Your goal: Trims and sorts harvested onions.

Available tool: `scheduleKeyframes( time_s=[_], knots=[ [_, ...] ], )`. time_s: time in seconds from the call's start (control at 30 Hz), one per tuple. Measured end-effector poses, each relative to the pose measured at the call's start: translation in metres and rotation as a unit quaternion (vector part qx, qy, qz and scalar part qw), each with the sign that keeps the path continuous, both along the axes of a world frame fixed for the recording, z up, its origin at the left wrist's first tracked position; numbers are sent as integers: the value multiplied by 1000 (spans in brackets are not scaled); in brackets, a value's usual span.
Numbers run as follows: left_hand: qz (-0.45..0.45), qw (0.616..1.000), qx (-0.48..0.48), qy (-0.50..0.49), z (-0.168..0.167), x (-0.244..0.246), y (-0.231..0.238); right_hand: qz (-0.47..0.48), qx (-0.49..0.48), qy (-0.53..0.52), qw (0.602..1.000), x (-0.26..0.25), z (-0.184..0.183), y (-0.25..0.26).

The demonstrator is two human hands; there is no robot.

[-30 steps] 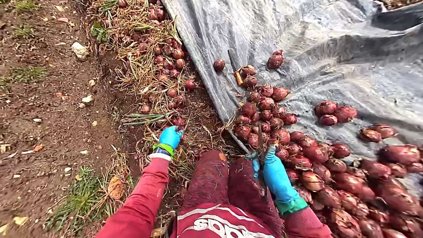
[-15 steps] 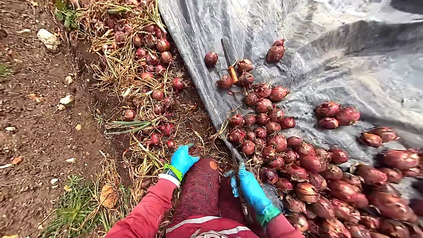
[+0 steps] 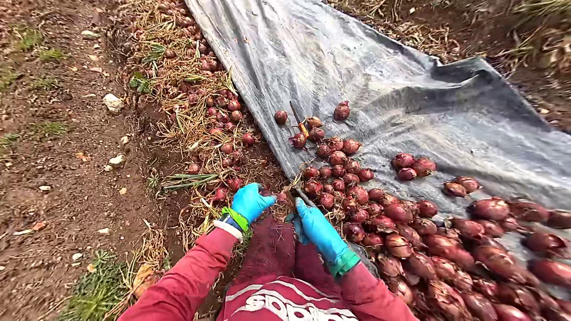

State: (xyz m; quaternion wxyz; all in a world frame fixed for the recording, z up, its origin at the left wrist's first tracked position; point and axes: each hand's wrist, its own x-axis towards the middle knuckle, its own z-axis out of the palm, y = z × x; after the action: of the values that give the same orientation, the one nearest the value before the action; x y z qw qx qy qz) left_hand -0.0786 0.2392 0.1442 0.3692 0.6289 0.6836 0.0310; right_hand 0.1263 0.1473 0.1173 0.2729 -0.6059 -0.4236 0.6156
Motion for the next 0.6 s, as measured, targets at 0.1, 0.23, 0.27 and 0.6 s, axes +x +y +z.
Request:
scheduleKeyframes(
  time_s=[0.1, 0.23, 0.27, 0.6],
  knots=[
    [187, 937, -27, -295, 14, 1, -40, -60, 87, -78, 991, -6, -23, -33],
    [151, 919, -83, -354, 39, 55, -95, -149, 215, -174, 949, -12, -20, -48],
    [136, 920, -83, -358, 37, 67, -96, -183, 264, -187, 928, -11, -20, -43],
    [196, 964, 24, -178, -54, -21, 34, -391, 12, -141, 909, 100, -85, 86]
  ],
)
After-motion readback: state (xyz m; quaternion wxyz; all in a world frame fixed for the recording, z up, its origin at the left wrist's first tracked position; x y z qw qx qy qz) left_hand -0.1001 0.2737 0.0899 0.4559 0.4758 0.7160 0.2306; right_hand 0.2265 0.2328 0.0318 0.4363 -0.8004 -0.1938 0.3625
